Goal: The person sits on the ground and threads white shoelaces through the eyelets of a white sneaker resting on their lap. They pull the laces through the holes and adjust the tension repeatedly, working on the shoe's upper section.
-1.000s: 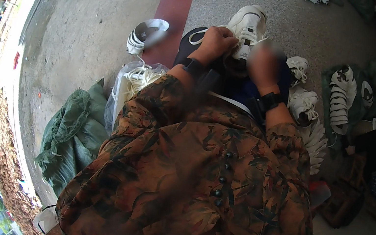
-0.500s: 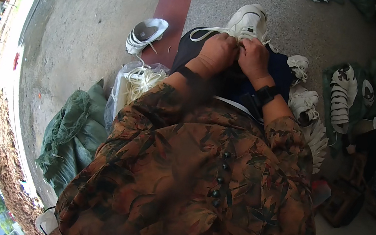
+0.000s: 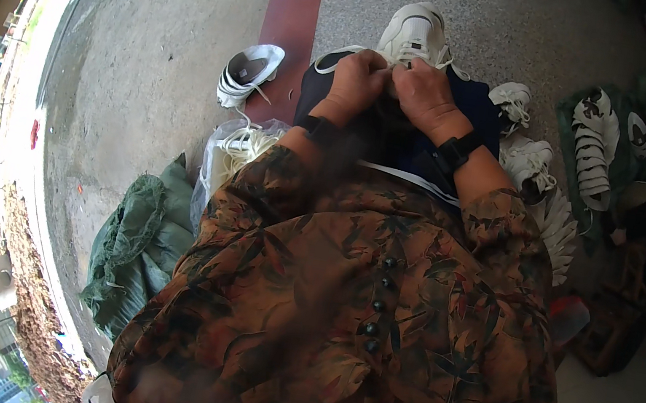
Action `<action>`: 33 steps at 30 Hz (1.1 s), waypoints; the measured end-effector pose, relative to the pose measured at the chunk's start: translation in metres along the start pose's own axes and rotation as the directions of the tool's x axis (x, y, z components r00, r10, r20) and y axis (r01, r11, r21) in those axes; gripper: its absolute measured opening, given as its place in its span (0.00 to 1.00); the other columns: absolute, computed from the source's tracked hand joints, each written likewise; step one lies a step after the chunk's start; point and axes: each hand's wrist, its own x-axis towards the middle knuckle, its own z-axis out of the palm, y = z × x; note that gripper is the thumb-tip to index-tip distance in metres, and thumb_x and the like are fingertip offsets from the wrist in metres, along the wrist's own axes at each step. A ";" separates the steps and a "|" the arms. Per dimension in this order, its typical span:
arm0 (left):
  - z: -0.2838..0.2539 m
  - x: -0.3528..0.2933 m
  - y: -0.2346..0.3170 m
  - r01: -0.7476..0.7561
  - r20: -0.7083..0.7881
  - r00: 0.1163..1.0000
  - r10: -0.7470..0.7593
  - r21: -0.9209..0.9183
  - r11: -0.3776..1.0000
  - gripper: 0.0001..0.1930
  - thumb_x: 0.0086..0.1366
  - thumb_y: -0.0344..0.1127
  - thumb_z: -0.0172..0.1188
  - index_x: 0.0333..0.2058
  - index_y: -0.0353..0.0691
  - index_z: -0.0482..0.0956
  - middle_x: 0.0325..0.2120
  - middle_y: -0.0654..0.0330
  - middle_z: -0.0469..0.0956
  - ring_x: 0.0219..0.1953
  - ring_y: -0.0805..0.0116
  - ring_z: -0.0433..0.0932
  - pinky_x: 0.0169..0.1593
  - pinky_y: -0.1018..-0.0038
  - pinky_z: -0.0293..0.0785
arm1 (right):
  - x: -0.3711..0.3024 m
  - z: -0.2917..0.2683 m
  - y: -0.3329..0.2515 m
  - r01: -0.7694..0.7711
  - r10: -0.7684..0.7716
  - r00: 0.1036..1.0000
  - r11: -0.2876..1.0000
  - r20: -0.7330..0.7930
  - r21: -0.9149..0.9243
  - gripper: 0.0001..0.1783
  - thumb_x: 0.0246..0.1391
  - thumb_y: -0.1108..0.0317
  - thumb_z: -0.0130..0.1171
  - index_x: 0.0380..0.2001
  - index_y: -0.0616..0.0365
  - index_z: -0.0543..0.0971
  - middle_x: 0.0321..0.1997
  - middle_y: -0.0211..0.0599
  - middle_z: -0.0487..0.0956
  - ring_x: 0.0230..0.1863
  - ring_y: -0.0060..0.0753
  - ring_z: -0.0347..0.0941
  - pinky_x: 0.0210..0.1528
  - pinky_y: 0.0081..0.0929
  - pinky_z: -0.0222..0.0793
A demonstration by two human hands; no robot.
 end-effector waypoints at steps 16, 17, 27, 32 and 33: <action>0.029 0.015 0.037 -0.440 0.212 0.898 0.386 0.420 0.793 0.07 0.51 0.37 0.58 0.19 0.43 0.79 0.23 0.57 0.76 0.32 0.55 0.76 0.36 0.63 0.73 | -0.074 -0.036 0.048 -0.110 0.222 0.957 0.871 -0.185 0.479 0.04 0.48 0.76 0.54 0.23 0.63 0.70 0.22 0.42 0.67 0.25 0.46 0.66 0.27 0.35 0.60; 0.030 0.016 0.037 -0.439 0.210 0.898 0.385 0.423 0.793 0.07 0.51 0.37 0.58 0.19 0.43 0.79 0.23 0.57 0.76 0.32 0.55 0.76 0.36 0.63 0.72 | -0.075 -0.035 0.050 -0.131 0.268 0.943 0.842 -0.196 0.523 0.04 0.48 0.76 0.54 0.23 0.63 0.70 0.21 0.40 0.66 0.24 0.42 0.65 0.27 0.32 0.60; 0.030 0.011 0.037 -0.324 0.106 0.946 0.308 0.228 0.918 0.09 0.53 0.38 0.56 0.20 0.41 0.78 0.25 0.56 0.76 0.32 0.53 0.76 0.36 0.62 0.73 | -0.092 -0.039 0.065 -0.208 0.270 0.961 0.544 0.065 0.813 0.07 0.50 0.76 0.53 0.21 0.62 0.68 0.20 0.27 0.64 0.22 0.17 0.57 0.26 0.20 0.56; 0.037 0.009 0.041 -0.393 0.137 0.919 0.371 0.417 0.820 0.06 0.51 0.37 0.58 0.20 0.43 0.79 0.23 0.58 0.75 0.31 0.55 0.76 0.35 0.63 0.73 | -0.096 -0.038 0.066 -0.292 0.269 0.950 0.584 0.159 0.758 0.07 0.48 0.76 0.54 0.20 0.64 0.68 0.21 0.31 0.67 0.23 0.23 0.61 0.27 0.22 0.57; 0.038 0.009 0.039 -0.392 0.109 0.918 0.382 0.408 0.824 0.06 0.50 0.37 0.58 0.19 0.44 0.78 0.23 0.59 0.75 0.31 0.56 0.76 0.36 0.64 0.73 | -0.094 -0.037 0.065 -0.287 0.302 0.947 0.644 0.109 0.709 0.07 0.48 0.76 0.54 0.20 0.64 0.68 0.23 0.34 0.69 0.24 0.26 0.63 0.28 0.23 0.59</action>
